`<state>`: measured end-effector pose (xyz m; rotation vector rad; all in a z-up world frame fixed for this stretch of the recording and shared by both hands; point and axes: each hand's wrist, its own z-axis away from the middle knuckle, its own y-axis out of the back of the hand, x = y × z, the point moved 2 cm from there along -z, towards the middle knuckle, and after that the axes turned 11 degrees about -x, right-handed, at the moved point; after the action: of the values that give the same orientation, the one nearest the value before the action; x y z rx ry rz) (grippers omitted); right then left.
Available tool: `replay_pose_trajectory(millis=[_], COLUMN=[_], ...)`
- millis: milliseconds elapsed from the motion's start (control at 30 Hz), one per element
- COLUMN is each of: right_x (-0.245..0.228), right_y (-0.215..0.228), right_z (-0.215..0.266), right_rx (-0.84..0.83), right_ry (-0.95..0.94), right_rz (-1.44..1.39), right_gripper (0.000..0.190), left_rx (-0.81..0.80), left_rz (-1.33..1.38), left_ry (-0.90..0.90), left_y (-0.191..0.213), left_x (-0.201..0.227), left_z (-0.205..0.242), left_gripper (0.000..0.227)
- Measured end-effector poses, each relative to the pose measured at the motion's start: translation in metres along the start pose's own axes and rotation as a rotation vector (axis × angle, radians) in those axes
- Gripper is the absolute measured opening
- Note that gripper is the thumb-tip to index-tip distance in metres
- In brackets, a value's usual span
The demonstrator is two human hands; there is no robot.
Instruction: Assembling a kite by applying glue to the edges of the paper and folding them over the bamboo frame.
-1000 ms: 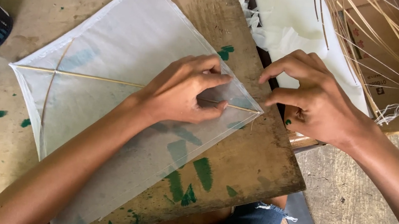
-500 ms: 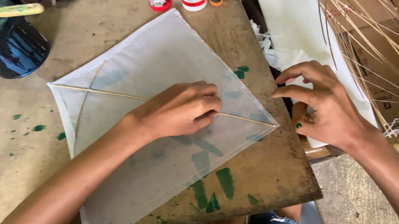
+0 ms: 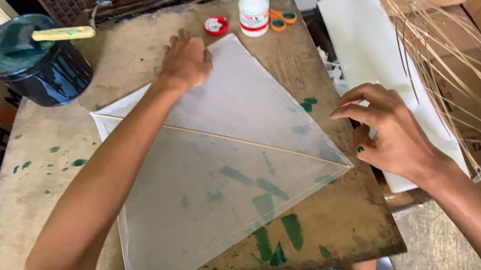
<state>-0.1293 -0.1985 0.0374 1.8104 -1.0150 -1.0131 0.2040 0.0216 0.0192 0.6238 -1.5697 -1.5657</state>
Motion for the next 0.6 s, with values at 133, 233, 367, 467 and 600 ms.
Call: replay_pose_trajectory(millis=[133,233,367,467,600], right_x=[-0.015,-0.017,-0.008,0.014,0.029], right_y=[-0.002,-0.005,-0.024,-0.047,-0.062], right_z=[-0.035,-0.068,-0.115,-0.148,-0.185], right_rx=[0.039,-0.032,-0.085,-0.066,-0.052], right_ry=[-0.114,-0.179,-0.165,-0.21,-0.228], right_rz=[-0.197,-0.259,-0.29,-0.248,-0.247], right_gripper=[0.047,0.041,0.029,0.033,0.036], left_rx=[0.103,0.082,0.039,0.019,0.016], left_rz=[0.044,0.1,0.176,0.241,0.462], left_ry=[-0.039,-0.033,0.0,-0.008,-0.074], left_y=[-0.019,-0.017,-0.007,-0.001,-0.011], left_x=[-0.022,-0.02,-0.01,-0.011,-0.033], left_z=[-0.042,-0.053,-0.043,-0.041,-0.062], left_gripper=[0.039,0.031,0.034,0.033,0.025])
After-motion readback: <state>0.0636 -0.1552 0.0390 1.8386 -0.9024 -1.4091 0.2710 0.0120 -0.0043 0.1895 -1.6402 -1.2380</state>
